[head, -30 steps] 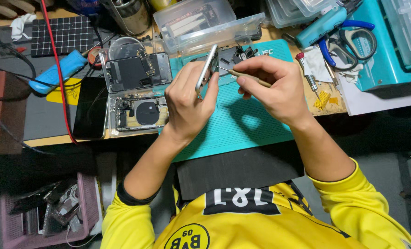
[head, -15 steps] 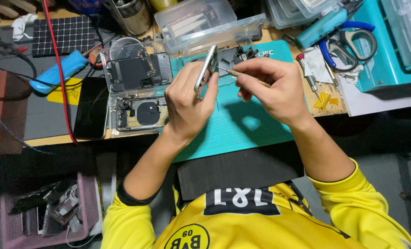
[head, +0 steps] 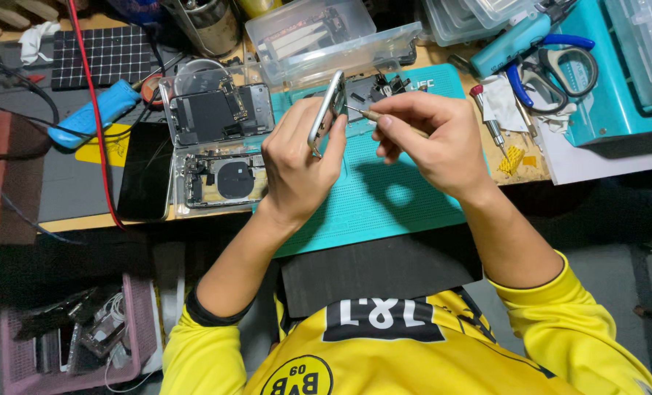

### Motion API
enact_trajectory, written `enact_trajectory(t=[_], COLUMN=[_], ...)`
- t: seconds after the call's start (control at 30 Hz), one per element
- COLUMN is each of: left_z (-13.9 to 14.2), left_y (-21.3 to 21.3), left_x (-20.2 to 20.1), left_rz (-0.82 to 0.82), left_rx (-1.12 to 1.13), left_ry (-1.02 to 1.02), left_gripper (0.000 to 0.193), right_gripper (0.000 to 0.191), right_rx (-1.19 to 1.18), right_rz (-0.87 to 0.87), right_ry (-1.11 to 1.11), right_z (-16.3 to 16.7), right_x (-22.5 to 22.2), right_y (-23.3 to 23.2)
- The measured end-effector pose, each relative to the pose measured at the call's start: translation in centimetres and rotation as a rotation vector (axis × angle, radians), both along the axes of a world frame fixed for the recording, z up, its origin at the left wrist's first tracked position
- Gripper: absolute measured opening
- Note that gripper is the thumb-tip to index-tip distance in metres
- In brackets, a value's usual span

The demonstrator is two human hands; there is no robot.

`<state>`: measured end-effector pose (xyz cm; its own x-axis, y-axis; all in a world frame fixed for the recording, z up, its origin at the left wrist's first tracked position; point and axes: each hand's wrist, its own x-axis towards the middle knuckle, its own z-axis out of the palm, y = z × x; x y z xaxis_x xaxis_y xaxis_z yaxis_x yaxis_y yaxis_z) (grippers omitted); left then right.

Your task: The person disassembles a smartphone at a repair workbench. They hold the opened phone, use a screwdriver to remove screws from the frame, pry and lift internal components with a tool, and reposition the phone repeatedly to work on different edges while other phone parts and tools sit on the mat.

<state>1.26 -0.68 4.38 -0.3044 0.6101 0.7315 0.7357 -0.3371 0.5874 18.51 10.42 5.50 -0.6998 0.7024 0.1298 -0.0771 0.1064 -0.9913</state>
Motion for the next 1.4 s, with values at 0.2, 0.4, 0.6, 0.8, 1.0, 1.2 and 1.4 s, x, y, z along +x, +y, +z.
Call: enact_trajectory(t=[0.2, 0.4, 0.6, 0.8, 1.0, 1.2, 1.4], left_z=[-0.1, -0.2, -0.1, -0.2, -1.5, -2.7, -2.7], left_y=[0.0, 0.1, 0.3, 0.6, 1.1, 1.2, 0.6], left_x=[-0.1, 0.0, -0.2, -0.8, -1.7, -3.2, -4.6], left_rz=[0.006, 0.003, -0.019, -0.062, -0.094, -0.127, -0.265], left_rx=[0.000, -0.008, -0.001, -0.059, -0.088, -0.137, -0.103], left_ry=[0.004, -0.015, -0.020, -0.101, -0.330, -0.541, -0.799], left_gripper=[0.015, 0.015, 0.013, 0.010, 0.015, 0.018, 0.015], right_gripper=[0.018, 0.020, 0.018, 0.017, 0.014, 0.020, 0.058], right_rx=[-0.020, 0.157, 0.278, 0.130, 0.168, 0.059, -0.251], right_rz=[-0.017, -0.014, -0.027, 0.008, 0.009, 0.093, 0.146], right_ry=[-0.032, -0.016, -0.034, -0.031, -0.023, 0.063, 0.101], right_z=[0.1, 0.4, 0.8, 1.3, 1.0, 1.3, 1.4], right_x=[0.0, 0.1, 0.1, 0.3, 1.2, 1.3, 1.1], right_y=[0.0, -0.1, -0.2, -0.1, 0.6, 2.0, 3.2])
